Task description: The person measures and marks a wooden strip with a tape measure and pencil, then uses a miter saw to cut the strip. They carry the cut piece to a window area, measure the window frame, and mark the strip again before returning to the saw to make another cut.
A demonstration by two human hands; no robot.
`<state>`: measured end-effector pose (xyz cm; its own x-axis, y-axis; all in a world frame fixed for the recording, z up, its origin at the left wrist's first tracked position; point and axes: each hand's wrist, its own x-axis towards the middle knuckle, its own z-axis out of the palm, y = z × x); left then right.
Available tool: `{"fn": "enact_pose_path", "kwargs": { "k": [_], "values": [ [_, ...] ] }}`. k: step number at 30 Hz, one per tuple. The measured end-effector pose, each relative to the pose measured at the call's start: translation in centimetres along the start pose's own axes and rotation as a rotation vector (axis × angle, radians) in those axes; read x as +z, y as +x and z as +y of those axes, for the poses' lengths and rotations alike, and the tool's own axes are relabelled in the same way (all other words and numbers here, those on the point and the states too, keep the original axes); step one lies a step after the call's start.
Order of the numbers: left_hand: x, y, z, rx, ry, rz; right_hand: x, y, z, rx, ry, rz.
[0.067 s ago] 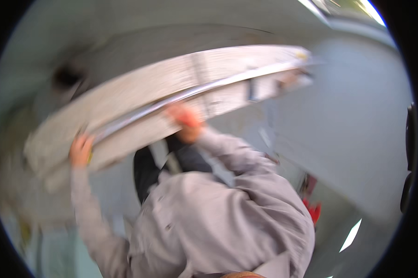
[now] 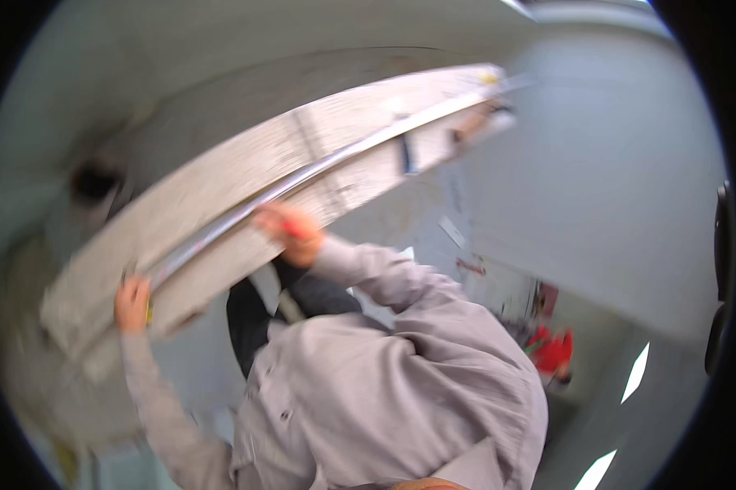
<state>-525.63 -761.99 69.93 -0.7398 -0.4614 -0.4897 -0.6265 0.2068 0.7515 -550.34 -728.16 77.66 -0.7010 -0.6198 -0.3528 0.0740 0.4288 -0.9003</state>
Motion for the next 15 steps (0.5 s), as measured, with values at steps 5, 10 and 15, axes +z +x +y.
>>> {"fn": "enact_pose_path", "kwargs": {
  "k": [5, 10, 15],
  "values": [
    [-0.7, -1.6, -4.1, -0.017, -0.038, -0.007, -3.4, -2.2, -0.7, 0.027, 0.003, 0.203],
    [-1.8, -2.7, -1.3, -0.063, -0.020, -0.064, -7.5, -2.5, -0.9, 0.163, 0.150, 0.352],
    [-3.1, -2.6, 0.0, -0.062, 0.014, -0.130, -7.6, -2.8, -0.1, 0.119, 0.090, 0.365]
  ]
}}
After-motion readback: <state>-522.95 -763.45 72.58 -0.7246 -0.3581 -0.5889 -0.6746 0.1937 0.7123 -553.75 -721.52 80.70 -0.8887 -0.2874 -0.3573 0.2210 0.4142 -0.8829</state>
